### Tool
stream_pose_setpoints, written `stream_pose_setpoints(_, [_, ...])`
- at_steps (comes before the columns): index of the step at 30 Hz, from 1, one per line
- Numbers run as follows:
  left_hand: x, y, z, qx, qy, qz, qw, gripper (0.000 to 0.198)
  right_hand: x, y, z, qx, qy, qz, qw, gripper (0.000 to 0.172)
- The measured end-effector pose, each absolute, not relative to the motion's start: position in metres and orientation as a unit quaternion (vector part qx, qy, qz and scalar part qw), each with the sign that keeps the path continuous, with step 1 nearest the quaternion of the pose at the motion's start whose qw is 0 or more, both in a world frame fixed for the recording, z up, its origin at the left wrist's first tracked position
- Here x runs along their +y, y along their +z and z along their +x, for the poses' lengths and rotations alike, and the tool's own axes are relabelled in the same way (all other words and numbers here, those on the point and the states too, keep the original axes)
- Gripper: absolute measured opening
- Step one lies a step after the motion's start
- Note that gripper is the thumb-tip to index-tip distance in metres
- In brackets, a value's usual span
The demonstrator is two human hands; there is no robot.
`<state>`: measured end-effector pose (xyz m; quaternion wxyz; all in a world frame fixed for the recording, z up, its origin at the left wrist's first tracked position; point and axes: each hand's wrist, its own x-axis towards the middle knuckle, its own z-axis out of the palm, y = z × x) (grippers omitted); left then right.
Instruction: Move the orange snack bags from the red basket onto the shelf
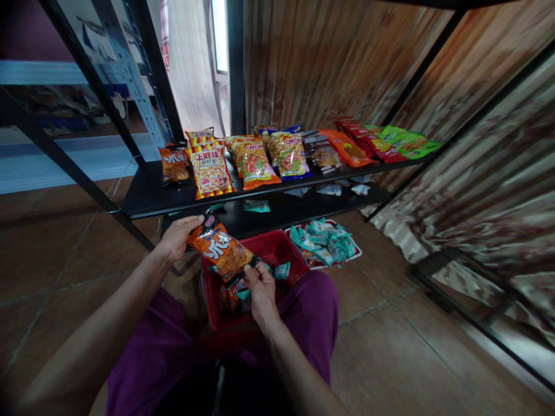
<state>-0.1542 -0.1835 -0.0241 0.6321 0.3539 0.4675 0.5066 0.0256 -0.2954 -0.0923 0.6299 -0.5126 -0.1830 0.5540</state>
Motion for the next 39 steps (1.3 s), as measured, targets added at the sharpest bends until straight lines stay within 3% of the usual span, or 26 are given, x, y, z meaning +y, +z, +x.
stream_pose_setpoints(10, [-0.178, -0.013, -0.157, 0.468, 0.501, 0.386, 0.617, 0.036, -0.298, -0.085, 0.024, -0.188, 0.567, -0.493, 0.633, 0.037])
stream_pose_setpoints(20, [-0.181, -0.018, -0.159, 0.405, 0.557, 0.305, 0.657, 0.017, -0.297, -0.069, 0.022, -0.149, 0.576, -0.475, 0.648, 0.041])
stream_pose_setpoints(25, [-0.183, -0.016, -0.154, 0.397, 0.571, 0.267, 0.667, 0.021, -0.295, -0.065, 0.022, -0.135, 0.581, -0.472, 0.649, 0.04])
stream_pose_setpoints(39, [-0.201, -0.02, -0.141, 0.422, 0.501, 0.212, 0.725, 0.015, -0.295, -0.061, 0.021, -0.143, 0.583, -0.464, 0.651, 0.04])
